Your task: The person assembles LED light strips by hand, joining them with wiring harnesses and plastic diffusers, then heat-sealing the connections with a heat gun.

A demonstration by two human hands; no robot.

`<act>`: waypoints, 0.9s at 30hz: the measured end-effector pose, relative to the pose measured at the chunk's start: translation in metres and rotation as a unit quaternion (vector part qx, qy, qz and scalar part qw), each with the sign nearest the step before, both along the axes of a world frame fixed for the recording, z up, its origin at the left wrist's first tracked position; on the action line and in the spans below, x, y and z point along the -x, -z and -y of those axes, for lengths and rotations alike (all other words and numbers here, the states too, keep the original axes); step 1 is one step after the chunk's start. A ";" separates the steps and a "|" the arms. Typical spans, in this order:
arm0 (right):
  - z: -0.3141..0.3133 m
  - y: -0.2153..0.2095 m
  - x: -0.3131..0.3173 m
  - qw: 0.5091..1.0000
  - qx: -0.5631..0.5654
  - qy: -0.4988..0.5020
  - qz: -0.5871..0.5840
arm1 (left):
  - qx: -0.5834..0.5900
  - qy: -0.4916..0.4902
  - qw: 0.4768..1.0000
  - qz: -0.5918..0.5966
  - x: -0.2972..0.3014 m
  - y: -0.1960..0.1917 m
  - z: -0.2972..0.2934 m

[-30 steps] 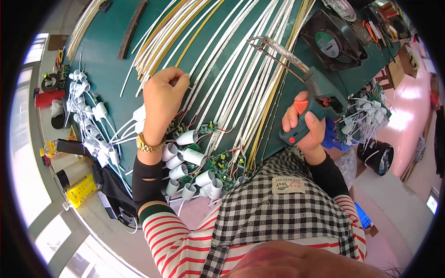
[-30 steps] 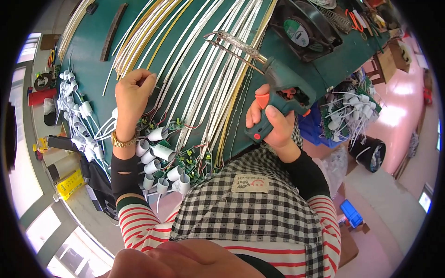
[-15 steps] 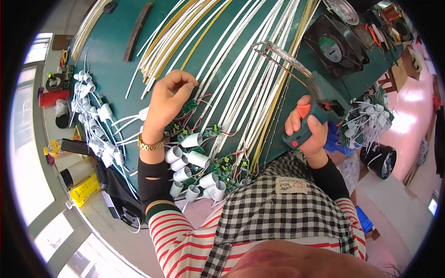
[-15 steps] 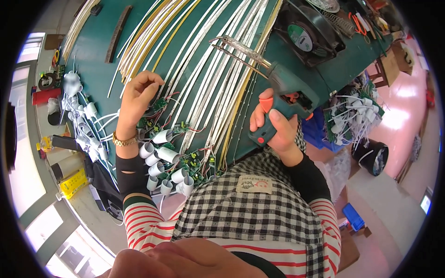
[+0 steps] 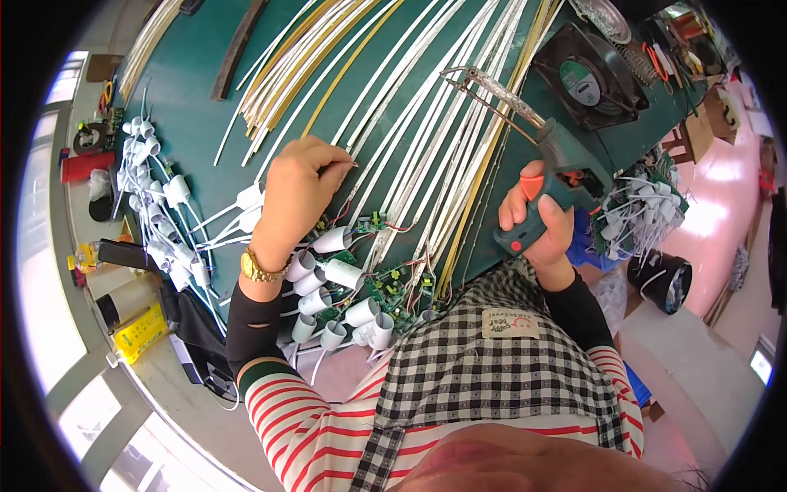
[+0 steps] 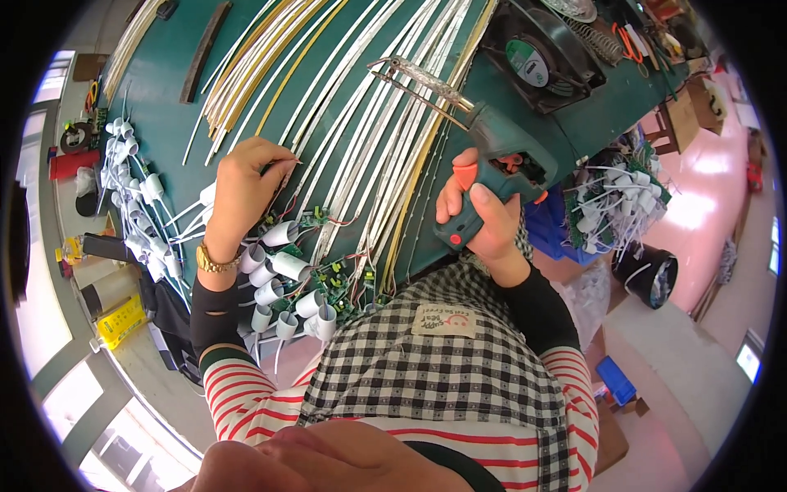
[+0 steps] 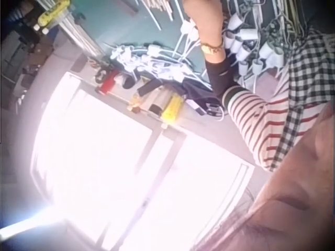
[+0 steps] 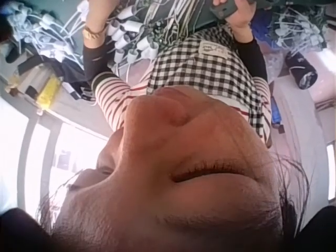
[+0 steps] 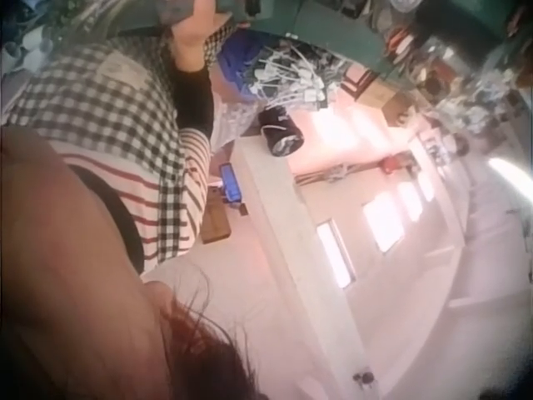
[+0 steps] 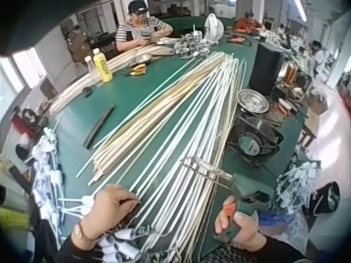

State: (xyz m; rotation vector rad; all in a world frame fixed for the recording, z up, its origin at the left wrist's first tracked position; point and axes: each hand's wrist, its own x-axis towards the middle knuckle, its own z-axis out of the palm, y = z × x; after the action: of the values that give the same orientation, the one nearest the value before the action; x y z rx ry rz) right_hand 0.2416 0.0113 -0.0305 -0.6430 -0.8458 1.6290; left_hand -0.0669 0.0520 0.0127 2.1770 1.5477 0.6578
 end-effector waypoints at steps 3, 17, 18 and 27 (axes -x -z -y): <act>0.001 0.002 0.000 1.000 0.002 -0.005 -0.003 | 0.084 -0.093 0.990 0.058 -0.004 -0.001 0.004; -0.001 0.000 0.001 1.000 0.000 -0.008 -0.006 | 0.035 -0.156 0.987 -0.005 -0.011 0.012 -0.013; -0.001 0.000 0.001 1.000 -0.001 -0.006 -0.001 | 0.036 -0.150 0.988 -0.018 -0.011 0.012 -0.014; 0.000 -0.006 0.002 1.000 0.020 0.004 0.004 | 0.050 -0.149 0.987 -0.036 -0.011 0.011 -0.014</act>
State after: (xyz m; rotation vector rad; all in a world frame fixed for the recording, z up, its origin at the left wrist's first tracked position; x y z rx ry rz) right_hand 0.2394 0.0116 -0.0244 -0.6804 -0.8161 1.6412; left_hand -0.0559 0.0659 0.0016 1.9335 1.9223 0.5800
